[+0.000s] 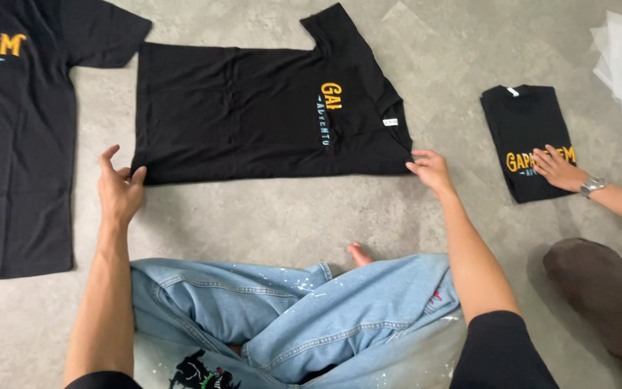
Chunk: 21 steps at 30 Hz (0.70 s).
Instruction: The person sits on the floor and folds multiple black t-shirts by hand. They smooth out the fabric, fold the sleeves and sides inward, and then fold the shirts into neat rectangles, stacking them as they finish.
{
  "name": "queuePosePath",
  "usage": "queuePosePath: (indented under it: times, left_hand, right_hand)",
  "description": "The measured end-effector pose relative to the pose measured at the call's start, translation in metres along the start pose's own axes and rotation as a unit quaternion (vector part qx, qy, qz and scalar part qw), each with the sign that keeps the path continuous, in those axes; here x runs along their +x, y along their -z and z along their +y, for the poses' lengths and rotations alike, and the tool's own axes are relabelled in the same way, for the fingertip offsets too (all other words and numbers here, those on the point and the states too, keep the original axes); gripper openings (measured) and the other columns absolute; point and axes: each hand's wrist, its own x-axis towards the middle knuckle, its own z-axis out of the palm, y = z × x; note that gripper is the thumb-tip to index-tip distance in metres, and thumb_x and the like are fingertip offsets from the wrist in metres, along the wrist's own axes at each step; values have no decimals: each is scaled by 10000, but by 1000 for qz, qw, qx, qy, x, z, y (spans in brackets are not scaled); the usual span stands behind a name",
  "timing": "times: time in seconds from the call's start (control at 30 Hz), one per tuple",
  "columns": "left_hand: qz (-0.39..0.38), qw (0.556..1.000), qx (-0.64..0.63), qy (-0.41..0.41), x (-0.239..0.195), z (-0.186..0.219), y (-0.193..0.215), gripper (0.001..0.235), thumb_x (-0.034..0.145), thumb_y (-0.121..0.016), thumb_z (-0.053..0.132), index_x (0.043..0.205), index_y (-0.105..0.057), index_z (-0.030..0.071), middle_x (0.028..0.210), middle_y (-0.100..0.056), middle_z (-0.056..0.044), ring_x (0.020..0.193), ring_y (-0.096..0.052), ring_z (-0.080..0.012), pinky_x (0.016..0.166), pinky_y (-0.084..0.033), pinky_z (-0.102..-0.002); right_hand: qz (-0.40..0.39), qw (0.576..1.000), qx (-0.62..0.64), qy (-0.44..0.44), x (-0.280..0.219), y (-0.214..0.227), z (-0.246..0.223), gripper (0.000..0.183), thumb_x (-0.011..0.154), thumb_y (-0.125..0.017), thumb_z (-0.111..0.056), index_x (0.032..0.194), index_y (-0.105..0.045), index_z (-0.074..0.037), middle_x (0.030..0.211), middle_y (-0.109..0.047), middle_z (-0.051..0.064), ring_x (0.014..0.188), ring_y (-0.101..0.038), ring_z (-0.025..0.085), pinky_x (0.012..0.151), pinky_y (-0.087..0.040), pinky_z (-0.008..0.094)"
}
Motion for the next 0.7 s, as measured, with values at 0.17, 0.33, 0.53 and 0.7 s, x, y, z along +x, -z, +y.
queuePosePath:
  times: [0.17, 0.33, 0.53, 0.7]
  left_hand:
    - [-33, 998, 38, 37, -3, -15, 1, 632, 1060, -706, 321, 1570, -341, 241, 1005, -742, 8, 1068, -660, -273, 1146, -187, -531]
    - [-36, 997, -4, 70, -7, -13, 4, 564, 1098, -658, 346, 1555, -345, 238, 1018, -742, 34, 1114, -688, -236, 1180, -149, -601]
    - [-13, 993, 95, 62, -4, -34, -2, 466, 1098, -680, 309, 1448, -382, 234, 908, -742, 13, 1074, -707, -304, 1145, -210, -640]
    - [-57, 985, 139, 84, -16, -43, 6, 347, 1064, -669, 402, 1324, -501, 244, 832, -745, 17, 1067, -711, -324, 1051, -336, -557]
  right_hand:
    - [-28, 999, -13, -30, -39, 8, -43, 527, 871, -847, -117, 1367, -669, -118, 906, -663, 58, 846, -666, 129, 771, -561, 274]
    - [-68, 996, -38, -36, -42, 5, -54, 557, 858, -832, -88, 1383, -646, -82, 878, -638, 23, 807, -648, 117, 758, -562, 240]
    - [-111, 987, -110, -49, -33, 26, -48, 503, 831, -865, -126, 1306, -705, -88, 927, -752, 73, 856, -674, 158, 799, -540, 306]
    - [-190, 962, -162, -107, -69, 24, -82, 542, 760, -860, -24, 1268, -682, 37, 903, -690, 74, 815, -647, 187, 783, -504, 296]
